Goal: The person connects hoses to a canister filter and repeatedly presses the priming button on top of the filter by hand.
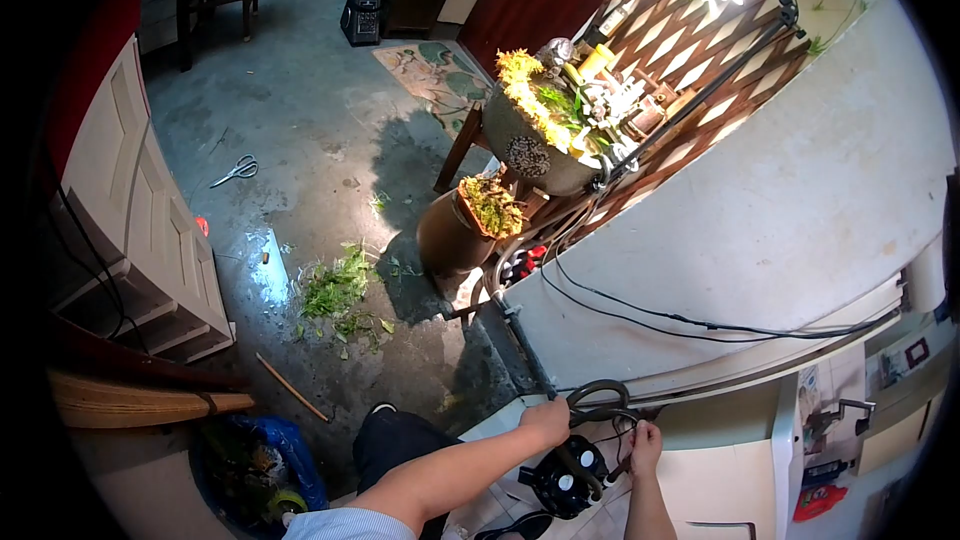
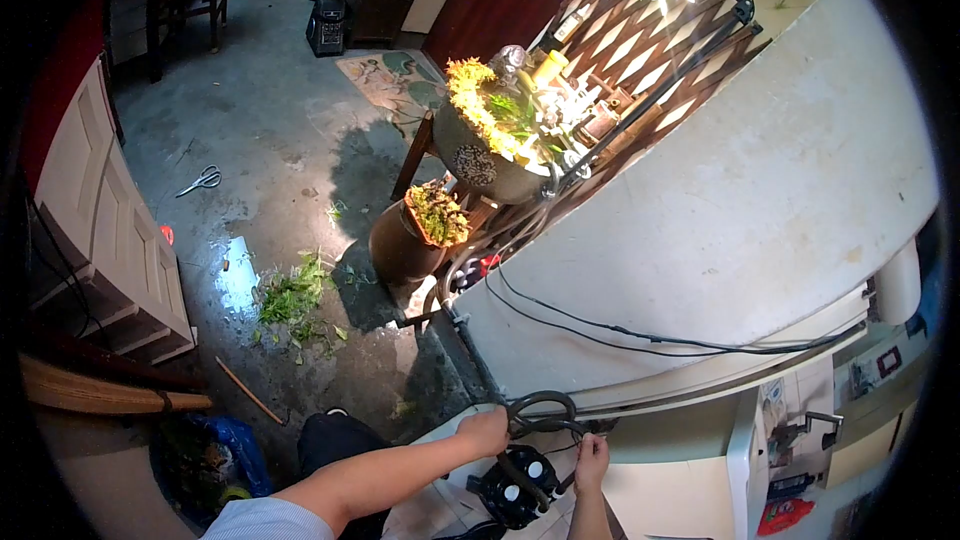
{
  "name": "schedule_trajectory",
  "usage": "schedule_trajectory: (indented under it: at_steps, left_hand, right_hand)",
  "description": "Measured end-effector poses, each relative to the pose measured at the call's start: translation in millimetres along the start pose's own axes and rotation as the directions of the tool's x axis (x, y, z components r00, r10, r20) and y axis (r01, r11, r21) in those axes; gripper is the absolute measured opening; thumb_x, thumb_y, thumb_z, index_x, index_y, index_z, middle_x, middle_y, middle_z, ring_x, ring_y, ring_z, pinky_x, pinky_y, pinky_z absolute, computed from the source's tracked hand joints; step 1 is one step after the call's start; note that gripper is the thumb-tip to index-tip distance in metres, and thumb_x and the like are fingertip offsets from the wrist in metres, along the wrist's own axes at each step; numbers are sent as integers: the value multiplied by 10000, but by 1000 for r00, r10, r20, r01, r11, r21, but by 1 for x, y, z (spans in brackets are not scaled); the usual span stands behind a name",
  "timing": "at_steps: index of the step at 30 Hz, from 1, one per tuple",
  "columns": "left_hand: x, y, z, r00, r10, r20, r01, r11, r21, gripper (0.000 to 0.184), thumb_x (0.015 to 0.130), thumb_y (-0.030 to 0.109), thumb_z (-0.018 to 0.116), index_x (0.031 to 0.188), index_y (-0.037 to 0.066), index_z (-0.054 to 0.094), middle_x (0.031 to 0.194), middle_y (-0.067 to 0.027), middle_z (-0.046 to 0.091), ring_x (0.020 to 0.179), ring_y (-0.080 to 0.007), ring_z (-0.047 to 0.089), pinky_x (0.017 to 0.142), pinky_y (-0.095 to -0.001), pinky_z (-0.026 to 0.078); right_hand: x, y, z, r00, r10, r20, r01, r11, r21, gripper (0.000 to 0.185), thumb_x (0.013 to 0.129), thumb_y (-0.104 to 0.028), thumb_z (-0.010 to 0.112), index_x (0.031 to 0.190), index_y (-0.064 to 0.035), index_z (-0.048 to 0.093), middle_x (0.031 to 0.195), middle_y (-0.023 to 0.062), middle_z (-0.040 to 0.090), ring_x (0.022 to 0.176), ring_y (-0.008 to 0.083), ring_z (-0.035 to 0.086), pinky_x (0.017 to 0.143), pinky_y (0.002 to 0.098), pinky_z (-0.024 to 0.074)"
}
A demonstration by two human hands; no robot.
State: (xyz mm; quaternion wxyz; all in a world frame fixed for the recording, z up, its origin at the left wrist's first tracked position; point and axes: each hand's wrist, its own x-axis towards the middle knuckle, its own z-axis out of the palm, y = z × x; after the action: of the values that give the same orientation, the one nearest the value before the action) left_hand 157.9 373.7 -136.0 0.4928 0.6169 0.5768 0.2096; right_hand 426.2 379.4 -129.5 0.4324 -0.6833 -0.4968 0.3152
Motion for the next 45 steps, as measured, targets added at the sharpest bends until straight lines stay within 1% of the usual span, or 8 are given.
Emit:
schedule_trajectory:
  at_steps: [4,6,10,12,16,18,40,45]
  left_hand:
    - [5,-4,7,1000,-4,-12,4,1000,-3,301,734,121,557,988,-32,505,929,-207,622,885,-342,612,749,-420,483]
    - [6,-6,9,1000,-1,-7,2,1000,22,305,764,214,563,963,-2,484,914,-192,622,884,-340,603,746,-431,472]
    - [6,-5,8,1000,-10,9,10,999,41,306,765,213,561,962,-7,482,917,-194,621,886,-339,603,746,-430,472]
    - [4,-2,3,1000,-22,21,21,999,28,317,730,113,570,1001,-32,496,942,-205,619,895,-331,613,751,-414,485]
    - [3,-3,4,1000,-18,13,18,999,37,318,730,116,570,1000,-34,494,935,-207,621,890,-330,615,748,-411,486]
    - [4,-6,6,1000,-7,-5,7,999,48,316,732,120,568,998,-34,493,927,-207,624,884,-330,617,745,-409,487]
    - [0,-4,1,999,-32,24,30,997,64,318,732,126,586,996,-29,498,937,-206,623,896,-324,615,752,-400,486]
    - [0,-3,0,999,-34,23,32,998,58,344,725,126,602,1009,-35,493,945,-205,623,898,-322,615,754,-398,486]
  right_hand:
    - [-1,-2,2,1000,6,-19,-6,1000,-9,175,886,-227,549,864,-57,516,680,-12,493,584,68,459,532,192,390]
    - [0,-2,1,999,11,-30,-11,1000,-21,179,887,-230,546,871,-54,515,680,-8,493,584,69,460,532,192,389]
    - [3,4,-2,1000,-5,-15,4,999,-38,187,889,-236,542,877,-52,514,674,-4,495,582,71,461,529,193,387]
    - [2,1,-1,999,14,-44,-14,1000,-4,190,891,-240,539,869,-53,512,664,-1,498,575,73,460,521,195,385]
    - [2,-3,-1,996,54,-66,-52,998,31,195,892,-243,538,849,-56,505,656,2,500,562,76,455,510,198,381]
    - [1,-7,-1,996,79,-47,-73,992,105,199,893,-247,535,832,-60,501,651,3,498,553,78,448,501,201,377]
    - [5,0,-2,996,57,-72,-49,993,109,235,893,-281,532,808,-65,495,637,-4,478,552,75,444,496,201,371]
    - [4,0,-1,994,57,-90,-51,997,59,227,895,-274,530,817,-63,496,638,-3,481,547,72,442,494,198,370]
